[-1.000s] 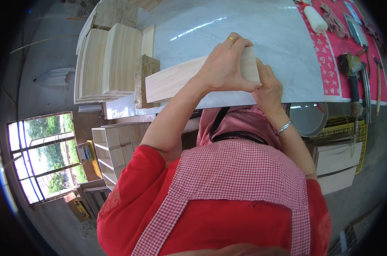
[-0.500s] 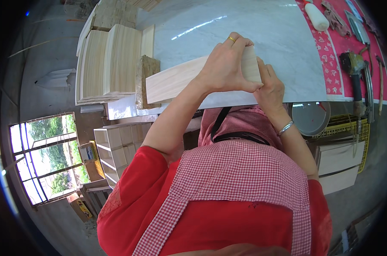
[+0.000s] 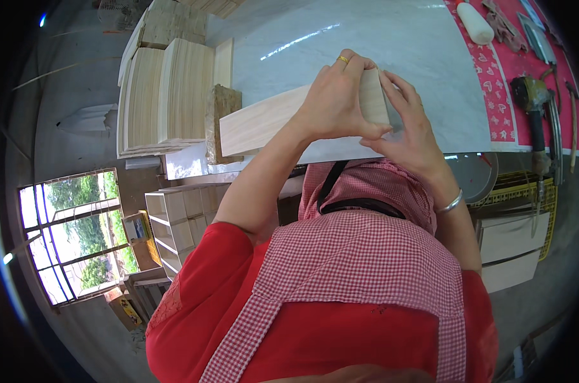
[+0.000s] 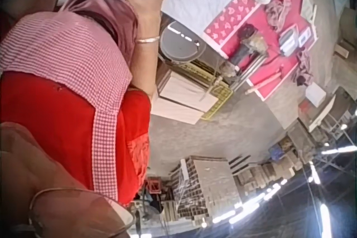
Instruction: Assembling wooden boxes by applying wood glue and using a pneumatic nail gun to join pre-cut boards.
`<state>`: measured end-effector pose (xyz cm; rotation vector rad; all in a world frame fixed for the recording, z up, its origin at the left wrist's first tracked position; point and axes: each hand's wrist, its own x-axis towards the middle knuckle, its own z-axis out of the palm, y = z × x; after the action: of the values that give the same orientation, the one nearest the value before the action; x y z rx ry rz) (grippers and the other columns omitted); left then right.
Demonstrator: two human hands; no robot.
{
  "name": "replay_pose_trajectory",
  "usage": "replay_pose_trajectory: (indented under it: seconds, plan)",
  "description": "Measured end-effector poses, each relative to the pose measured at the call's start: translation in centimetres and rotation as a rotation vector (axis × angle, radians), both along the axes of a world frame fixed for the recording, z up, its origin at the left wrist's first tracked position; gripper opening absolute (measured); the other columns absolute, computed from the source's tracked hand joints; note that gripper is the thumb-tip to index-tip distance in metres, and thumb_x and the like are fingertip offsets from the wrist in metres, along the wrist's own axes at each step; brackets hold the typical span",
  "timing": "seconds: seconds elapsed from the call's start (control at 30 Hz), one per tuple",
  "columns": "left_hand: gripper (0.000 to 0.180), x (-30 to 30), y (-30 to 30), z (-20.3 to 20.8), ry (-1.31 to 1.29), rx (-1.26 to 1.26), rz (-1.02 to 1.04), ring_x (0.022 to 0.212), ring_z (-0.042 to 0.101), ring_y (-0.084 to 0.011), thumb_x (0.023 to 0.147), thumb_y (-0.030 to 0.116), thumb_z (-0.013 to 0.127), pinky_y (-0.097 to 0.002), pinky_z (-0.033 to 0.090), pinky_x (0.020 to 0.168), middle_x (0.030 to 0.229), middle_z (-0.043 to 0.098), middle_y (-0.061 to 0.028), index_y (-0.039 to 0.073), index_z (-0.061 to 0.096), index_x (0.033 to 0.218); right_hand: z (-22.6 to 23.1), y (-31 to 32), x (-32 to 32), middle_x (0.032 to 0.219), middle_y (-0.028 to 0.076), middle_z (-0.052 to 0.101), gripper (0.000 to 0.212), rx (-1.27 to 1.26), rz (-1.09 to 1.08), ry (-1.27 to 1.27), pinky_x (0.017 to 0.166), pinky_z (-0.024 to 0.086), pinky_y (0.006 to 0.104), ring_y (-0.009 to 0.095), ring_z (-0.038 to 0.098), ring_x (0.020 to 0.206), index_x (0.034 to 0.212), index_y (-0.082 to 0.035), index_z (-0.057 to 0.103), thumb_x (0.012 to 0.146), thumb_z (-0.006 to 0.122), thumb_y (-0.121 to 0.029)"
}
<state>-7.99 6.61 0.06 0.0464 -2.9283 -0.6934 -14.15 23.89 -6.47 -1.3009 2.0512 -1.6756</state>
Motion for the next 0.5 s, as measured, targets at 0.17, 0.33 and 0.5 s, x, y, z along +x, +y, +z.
replay_pose_trajectory:
  seconds: [0.17, 0.33, 0.5]
  plan:
    - [0.088, 0.3, 0.1, 0.2, -0.013, -0.005, 0.01, 0.103, 0.058, -0.0348, 0.051, 0.037, 0.088, -0.041, 0.05, 0.088, 0.114, 0.054, -0.018, -0.003, 0.052, 0.12, 0.8, 2.7, 2.4, 0.144, 0.018, 0.045, 0.087, -0.053, 0.079, -0.188, 0.107, 0.043, 0.0405, 0.032, 0.049, 0.131, 0.146, 0.0, 0.042, 0.07, 0.084, -0.013]
    - [0.088, 0.0, 0.1, 0.2, -0.016, 0.002, 0.0, 0.101, 0.059, -0.0342, 0.052, 0.038, 0.088, -0.0409, 0.05, 0.087, 0.114, 0.054, -0.0178, -0.003, 0.051, 0.12, 0.3, 4.2, 3.7, 0.145, 0.019, 0.047, 0.079, -0.109, 0.072, -0.318, 0.112, 0.037, 0.0401, 0.031, 0.047, 0.135, 0.145, 0.001, 0.044, 0.074, 0.078, -0.008]
    - [0.088, 0.0, 0.1, 0.2, -0.014, 0.004, -0.006, 0.1, 0.059, -0.0345, 0.052, 0.038, 0.089, -0.041, 0.051, 0.086, 0.113, 0.054, -0.0181, -0.003, 0.051, 0.12, 0.4, 3.9, 3.5, 0.14, 0.019, 0.051, 0.074, -0.112, 0.036, -0.162, 0.108, 0.043, 0.0399, 0.032, 0.053, 0.129, 0.14, 0.002, 0.049, 0.074, 0.08, -0.009]
